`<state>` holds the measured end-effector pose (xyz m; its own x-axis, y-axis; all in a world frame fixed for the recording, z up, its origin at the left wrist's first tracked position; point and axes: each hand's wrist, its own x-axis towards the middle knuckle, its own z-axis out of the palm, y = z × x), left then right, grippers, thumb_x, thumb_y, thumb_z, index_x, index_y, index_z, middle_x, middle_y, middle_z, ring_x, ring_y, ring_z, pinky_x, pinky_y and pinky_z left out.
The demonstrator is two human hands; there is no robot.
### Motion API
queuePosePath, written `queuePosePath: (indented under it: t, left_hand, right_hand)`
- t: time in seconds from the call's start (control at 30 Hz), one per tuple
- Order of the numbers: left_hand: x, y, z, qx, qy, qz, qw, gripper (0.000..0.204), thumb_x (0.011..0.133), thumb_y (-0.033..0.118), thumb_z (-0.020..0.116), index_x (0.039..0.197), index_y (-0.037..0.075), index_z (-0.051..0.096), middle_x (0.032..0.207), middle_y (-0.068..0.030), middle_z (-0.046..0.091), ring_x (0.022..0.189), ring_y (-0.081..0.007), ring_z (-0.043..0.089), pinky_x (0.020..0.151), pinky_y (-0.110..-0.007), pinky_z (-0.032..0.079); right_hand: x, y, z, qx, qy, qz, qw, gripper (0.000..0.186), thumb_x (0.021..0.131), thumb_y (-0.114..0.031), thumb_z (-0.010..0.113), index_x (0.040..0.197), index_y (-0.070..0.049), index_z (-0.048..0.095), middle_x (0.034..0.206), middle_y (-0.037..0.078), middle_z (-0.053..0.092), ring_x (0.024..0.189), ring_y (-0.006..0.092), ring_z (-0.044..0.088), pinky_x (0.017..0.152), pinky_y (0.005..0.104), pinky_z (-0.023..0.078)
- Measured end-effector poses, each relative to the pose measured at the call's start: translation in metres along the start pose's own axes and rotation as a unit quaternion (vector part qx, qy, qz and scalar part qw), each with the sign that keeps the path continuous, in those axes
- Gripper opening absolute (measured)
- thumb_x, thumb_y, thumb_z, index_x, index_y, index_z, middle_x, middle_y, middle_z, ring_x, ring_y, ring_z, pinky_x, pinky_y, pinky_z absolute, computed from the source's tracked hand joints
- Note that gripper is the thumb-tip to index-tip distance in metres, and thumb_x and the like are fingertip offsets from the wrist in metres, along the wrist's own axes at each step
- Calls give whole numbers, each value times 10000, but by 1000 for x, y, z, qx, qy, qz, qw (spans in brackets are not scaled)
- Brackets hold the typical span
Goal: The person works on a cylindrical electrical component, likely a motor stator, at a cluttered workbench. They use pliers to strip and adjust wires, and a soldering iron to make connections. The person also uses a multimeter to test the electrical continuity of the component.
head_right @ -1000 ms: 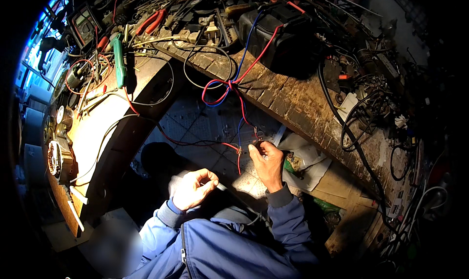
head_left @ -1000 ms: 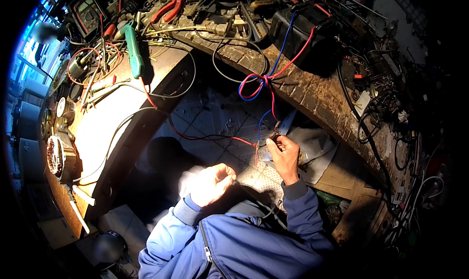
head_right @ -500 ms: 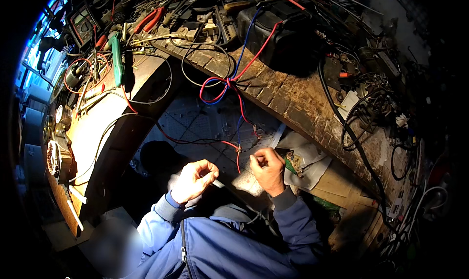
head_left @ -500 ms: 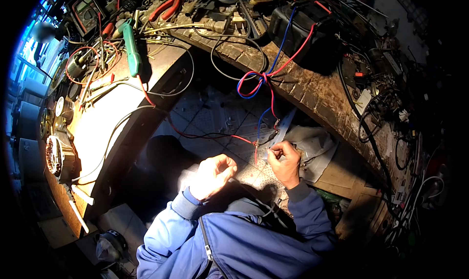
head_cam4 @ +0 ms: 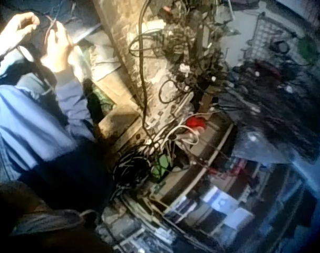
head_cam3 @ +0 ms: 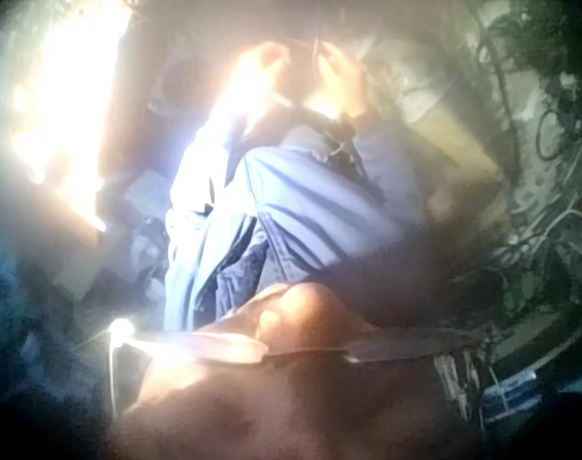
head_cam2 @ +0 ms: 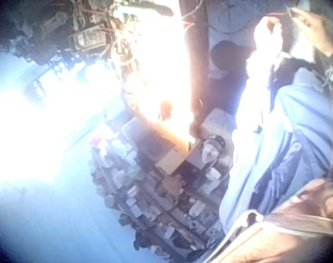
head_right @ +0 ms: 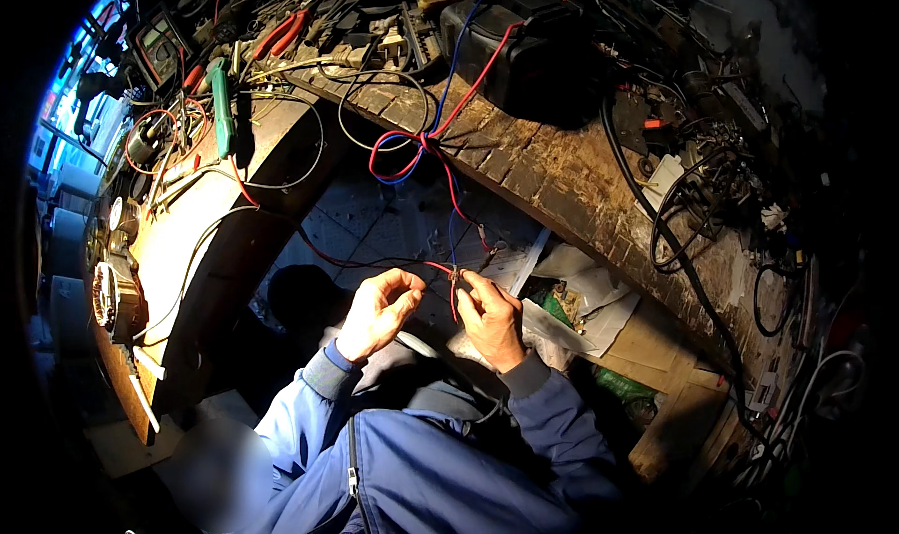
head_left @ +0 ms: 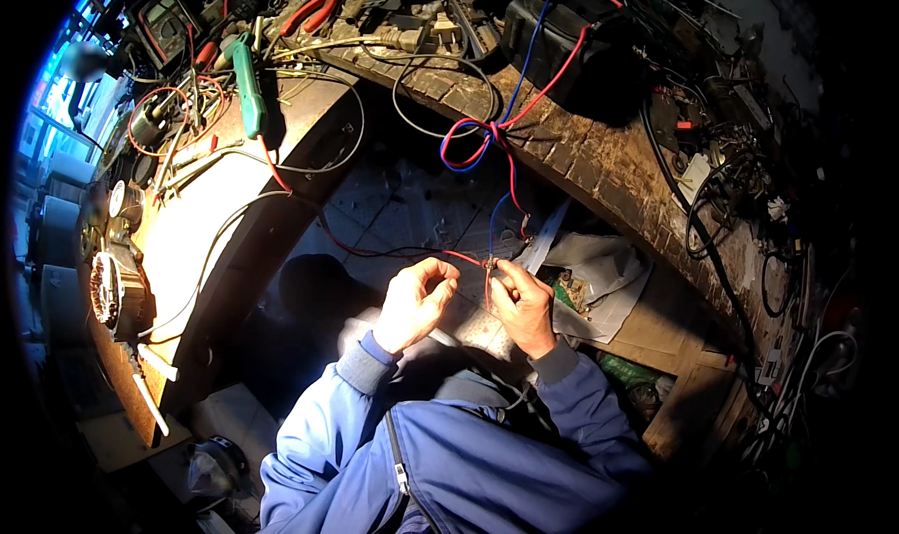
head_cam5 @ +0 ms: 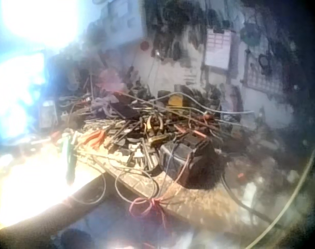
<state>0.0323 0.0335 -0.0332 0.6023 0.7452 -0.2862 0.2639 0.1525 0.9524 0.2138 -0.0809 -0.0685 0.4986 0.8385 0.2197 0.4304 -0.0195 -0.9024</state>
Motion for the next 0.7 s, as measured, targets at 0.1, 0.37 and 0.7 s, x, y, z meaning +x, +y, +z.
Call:
queuePosePath:
  t: [0.1, 0.37, 0.7]
  left_hand:
    - [3, 0, 3, 29, 4, 34, 999, 183, 996, 46, 685, 1153, -48, 696, 954, -33, 718, 825, -68, 606, 728, -245, 505]
    - [5, 3, 13, 22, -4, 22, 1000, 217, 990, 28, 687, 1188, -59, 686, 1030, -34, 722, 865, -72, 616, 763, -236, 512]
    - [1, 0, 18, 9, -12, 7, 1000, 173, 994, 37, 690, 1147, -45, 698, 975, -19, 723, 845, -71, 627, 750, -246, 524]
  right_hand:
    - [-1, -1, 0, 3, 17, 0, 1000, 238, 928, 60, 759, 1161, 13, 738, 730, -23, 594, 627, 30, 509, 552, 242, 422]
    - [-2, 8, -5, 32, 53, 71, 996, 125, 941, 9, 778, 1042, -7, 705, 782, 57, 711, 645, 91, 631, 571, 286, 501]
    - [11, 15, -16, 123, 111, 108, 980, 185, 968, -38, 759, 1122, 38, 688, 938, 71, 708, 823, 113, 647, 775, 285, 555]
